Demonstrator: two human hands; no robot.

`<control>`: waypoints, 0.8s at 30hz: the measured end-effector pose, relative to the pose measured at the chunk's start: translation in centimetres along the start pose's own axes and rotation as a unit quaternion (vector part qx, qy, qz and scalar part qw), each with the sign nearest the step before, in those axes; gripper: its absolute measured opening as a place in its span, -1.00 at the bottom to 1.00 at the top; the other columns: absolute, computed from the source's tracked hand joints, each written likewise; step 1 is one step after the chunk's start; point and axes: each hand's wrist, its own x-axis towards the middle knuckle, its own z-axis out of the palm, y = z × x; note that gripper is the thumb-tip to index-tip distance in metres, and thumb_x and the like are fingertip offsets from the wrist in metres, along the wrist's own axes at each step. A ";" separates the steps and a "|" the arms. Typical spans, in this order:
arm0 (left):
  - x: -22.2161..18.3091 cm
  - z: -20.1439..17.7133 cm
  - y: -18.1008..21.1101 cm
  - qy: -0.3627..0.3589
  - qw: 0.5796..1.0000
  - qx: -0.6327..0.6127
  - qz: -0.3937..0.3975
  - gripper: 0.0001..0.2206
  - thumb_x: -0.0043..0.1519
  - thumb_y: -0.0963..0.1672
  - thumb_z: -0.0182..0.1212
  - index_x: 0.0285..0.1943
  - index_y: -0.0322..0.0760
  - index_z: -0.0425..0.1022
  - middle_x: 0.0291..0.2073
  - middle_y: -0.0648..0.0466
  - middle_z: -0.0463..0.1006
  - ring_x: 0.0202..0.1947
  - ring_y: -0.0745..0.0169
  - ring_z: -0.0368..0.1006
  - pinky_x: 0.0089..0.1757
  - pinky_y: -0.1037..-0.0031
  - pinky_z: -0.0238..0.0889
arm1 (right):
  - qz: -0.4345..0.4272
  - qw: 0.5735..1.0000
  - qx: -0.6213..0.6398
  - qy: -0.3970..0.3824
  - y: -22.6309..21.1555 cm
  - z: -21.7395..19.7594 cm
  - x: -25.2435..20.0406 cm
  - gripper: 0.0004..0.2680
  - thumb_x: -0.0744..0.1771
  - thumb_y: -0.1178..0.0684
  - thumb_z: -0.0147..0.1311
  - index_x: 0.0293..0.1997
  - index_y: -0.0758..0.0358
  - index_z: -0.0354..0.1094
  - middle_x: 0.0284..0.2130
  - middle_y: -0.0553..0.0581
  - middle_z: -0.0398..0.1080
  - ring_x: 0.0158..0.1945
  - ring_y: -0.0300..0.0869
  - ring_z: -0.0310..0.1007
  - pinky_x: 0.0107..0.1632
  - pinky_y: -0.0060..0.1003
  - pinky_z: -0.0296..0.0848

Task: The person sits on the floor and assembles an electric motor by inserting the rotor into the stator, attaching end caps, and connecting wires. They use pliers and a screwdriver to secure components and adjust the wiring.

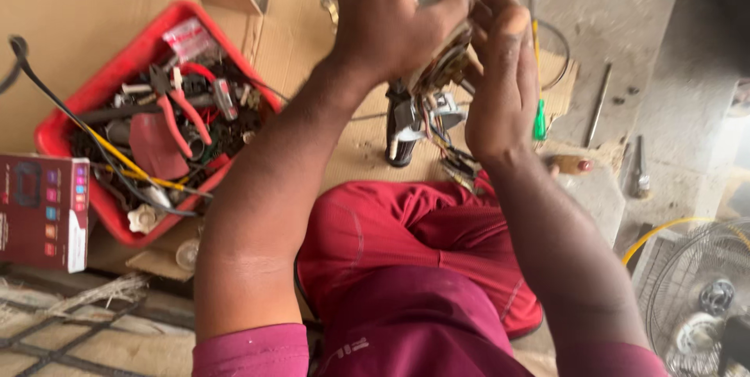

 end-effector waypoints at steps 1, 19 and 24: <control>0.2 0.0 -0.4 -0.027 0.999 -0.001 -0.022 -0.76 0.15 -0.01 0.38 -0.23 -0.24 0.61 -0.36 0.02 0.69 -0.32 0.10 0.68 -0.21 0.33 0.51 | -0.015 1.000 -0.023 -0.013 0.5 -0.1 -0.1 -0.33 0.44 -0.55 -0.29 0.57 0.26 -0.09 0.51 0.31 0.09 0.61 0.15 0.08 0.53 0.08 0.24; 0.3 0.8 1.9 0.029 0.994 0.071 0.074 -0.69 0.06 0.00 0.50 -0.21 -0.29 0.62 -0.34 -0.06 0.69 -0.29 -0.05 0.63 -0.16 0.18 0.44 | -0.035 0.999 -0.022 -0.012 -0.3 -0.2 1.5 -0.34 0.39 -0.54 -0.29 0.55 0.15 -0.10 0.45 0.24 0.07 0.30 0.11 0.29 0.07 0.05 0.42; -1.2 2.4 0.5 0.007 1.000 -0.018 0.020 -0.71 0.10 0.00 0.45 -0.19 -0.27 0.62 -0.27 -0.02 0.71 -0.23 0.05 0.68 -0.12 0.29 0.51 | -0.029 0.999 -0.017 -0.005 1.0 -0.8 0.0 -0.33 0.45 -0.58 -0.41 0.59 0.20 -0.11 0.59 0.24 -0.01 0.64 0.05 -0.01 0.56 0.06 0.15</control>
